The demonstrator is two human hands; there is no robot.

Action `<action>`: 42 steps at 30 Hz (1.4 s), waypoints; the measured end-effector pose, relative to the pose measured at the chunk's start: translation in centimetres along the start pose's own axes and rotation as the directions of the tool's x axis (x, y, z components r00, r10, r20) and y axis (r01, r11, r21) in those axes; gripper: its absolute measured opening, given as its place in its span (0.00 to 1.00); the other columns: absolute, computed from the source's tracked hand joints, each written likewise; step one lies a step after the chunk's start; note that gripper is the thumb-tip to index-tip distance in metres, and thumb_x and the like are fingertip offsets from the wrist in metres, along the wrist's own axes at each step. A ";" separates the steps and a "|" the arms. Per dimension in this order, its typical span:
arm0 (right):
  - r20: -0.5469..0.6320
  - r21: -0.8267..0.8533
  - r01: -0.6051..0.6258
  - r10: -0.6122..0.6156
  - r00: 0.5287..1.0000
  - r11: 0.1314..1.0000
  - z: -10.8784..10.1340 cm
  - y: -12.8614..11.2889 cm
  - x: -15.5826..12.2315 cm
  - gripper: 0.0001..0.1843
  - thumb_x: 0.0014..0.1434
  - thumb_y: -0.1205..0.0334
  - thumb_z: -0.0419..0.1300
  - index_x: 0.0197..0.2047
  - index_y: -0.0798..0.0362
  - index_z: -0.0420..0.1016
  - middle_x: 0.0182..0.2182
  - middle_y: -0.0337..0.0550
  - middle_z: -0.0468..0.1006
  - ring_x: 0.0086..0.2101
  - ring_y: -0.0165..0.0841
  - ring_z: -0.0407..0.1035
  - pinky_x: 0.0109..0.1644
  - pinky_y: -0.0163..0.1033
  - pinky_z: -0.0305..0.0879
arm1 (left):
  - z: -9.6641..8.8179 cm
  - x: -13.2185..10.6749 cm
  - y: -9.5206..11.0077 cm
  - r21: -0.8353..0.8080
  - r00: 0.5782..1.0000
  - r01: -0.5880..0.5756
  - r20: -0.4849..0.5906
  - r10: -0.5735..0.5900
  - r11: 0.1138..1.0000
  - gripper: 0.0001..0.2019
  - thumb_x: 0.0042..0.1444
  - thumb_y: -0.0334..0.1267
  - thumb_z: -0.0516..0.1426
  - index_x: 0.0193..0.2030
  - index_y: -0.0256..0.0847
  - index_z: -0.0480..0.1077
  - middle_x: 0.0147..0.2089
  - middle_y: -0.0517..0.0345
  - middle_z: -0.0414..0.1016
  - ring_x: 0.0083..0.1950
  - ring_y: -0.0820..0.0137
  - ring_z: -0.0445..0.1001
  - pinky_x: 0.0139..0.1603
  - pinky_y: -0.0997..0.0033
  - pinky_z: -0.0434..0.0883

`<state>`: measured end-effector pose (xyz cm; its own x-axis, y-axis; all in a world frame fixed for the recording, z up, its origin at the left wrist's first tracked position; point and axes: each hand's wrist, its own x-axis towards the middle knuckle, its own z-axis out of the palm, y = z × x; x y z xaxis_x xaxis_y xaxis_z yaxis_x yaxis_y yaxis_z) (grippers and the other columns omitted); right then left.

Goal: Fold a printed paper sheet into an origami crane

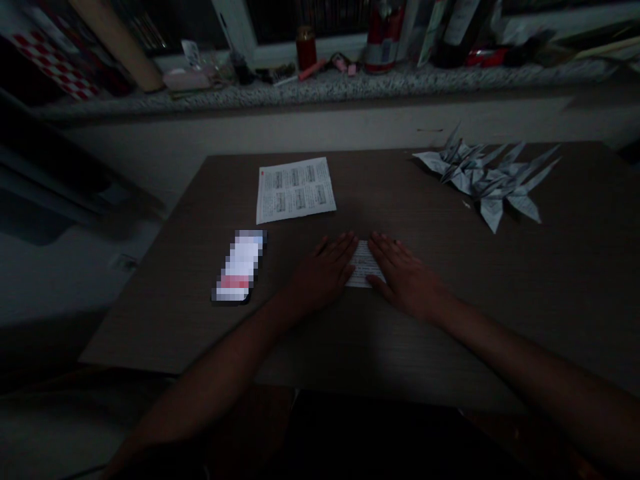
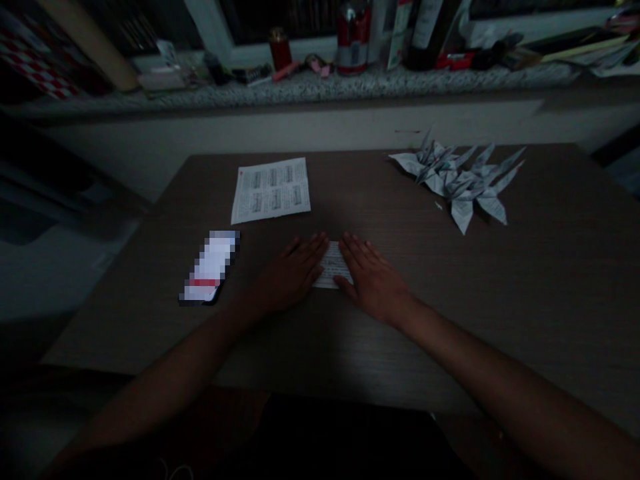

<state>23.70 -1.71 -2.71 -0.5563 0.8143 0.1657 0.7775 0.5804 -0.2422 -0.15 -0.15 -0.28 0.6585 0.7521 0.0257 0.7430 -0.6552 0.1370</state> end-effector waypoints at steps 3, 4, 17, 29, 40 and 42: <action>0.011 0.002 0.001 -0.001 1.000 1.000 0.0 0.0 0.0 0.38 0.74 0.49 0.47 0.78 0.64 0.48 0.76 0.63 0.49 0.74 0.46 0.44 0.77 0.57 0.45 | -0.6 -0.8 -1.1 0.024 0.998 0.049 0.038 -0.050 0.999 0.29 0.77 0.43 0.38 0.79 0.34 0.47 0.81 0.48 0.43 0.82 0.61 0.44 0.80 0.49 0.44; 0.010 0.004 -0.003 0.002 1.000 1.000 0.0 0.0 0.0 0.38 0.74 0.49 0.48 0.78 0.64 0.48 0.76 0.63 0.49 0.74 0.47 0.43 0.77 0.58 0.45 | -0.7 -0.9 -1.4 0.025 0.998 0.049 0.043 -0.050 0.998 0.29 0.77 0.44 0.38 0.79 0.34 0.47 0.81 0.49 0.43 0.82 0.60 0.43 0.80 0.49 0.45; -0.023 0.050 0.018 -0.017 1.000 0.999 -0.1 0.1 -0.1 0.39 0.74 0.49 0.48 0.80 0.56 0.40 0.76 0.60 0.50 0.74 0.46 0.44 0.76 0.62 0.46 | -0.6 -1.0 -2.7 -0.088 0.998 0.014 0.055 -0.009 0.996 0.29 0.76 0.43 0.40 0.80 0.37 0.45 0.81 0.48 0.43 0.82 0.61 0.41 0.80 0.49 0.45; -0.055 0.152 -0.006 0.015 0.998 0.988 -0.7 0.7 0.0 0.37 0.70 0.50 0.55 0.76 0.57 0.54 0.73 0.62 0.59 0.71 0.52 0.54 0.72 0.64 0.55 | -0.6 -0.9 -3.1 -0.162 0.998 0.046 -0.039 -0.052 0.986 0.34 0.72 0.52 0.51 0.77 0.37 0.51 0.80 0.45 0.51 0.79 0.57 0.51 0.78 0.50 0.50; -0.108 0.292 -0.007 0.040 0.993 0.956 -1.5 0.4 -0.1 0.42 0.65 0.51 0.63 0.77 0.46 0.52 0.64 0.57 0.64 0.64 0.53 0.63 0.66 0.61 0.66 | -1.0 0.5 -1.7 -0.541 0.960 0.110 -0.160 -0.231 0.834 0.13 0.68 0.41 0.56 0.57 0.43 0.70 0.61 0.49 0.74 0.63 0.60 0.73 0.67 0.55 0.70; -0.121 0.315 -0.008 0.048 0.992 0.949 -1.7 0.3 -0.1 0.43 0.64 0.50 0.64 0.77 0.45 0.52 0.64 0.57 0.65 0.64 0.54 0.63 0.65 0.62 0.67 | -1.1 0.7 -1.4 -0.639 0.951 0.145 -0.119 -0.284 0.755 0.11 0.69 0.42 0.55 0.55 0.44 0.71 0.54 0.53 0.79 0.56 0.62 0.78 0.60 0.57 0.75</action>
<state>24.43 -1.59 -1.18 -0.4787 0.8360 0.2681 0.6498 0.5427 -0.5321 -0.85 1.34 0.67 0.4015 0.9100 0.1037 0.5802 -0.3403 0.7400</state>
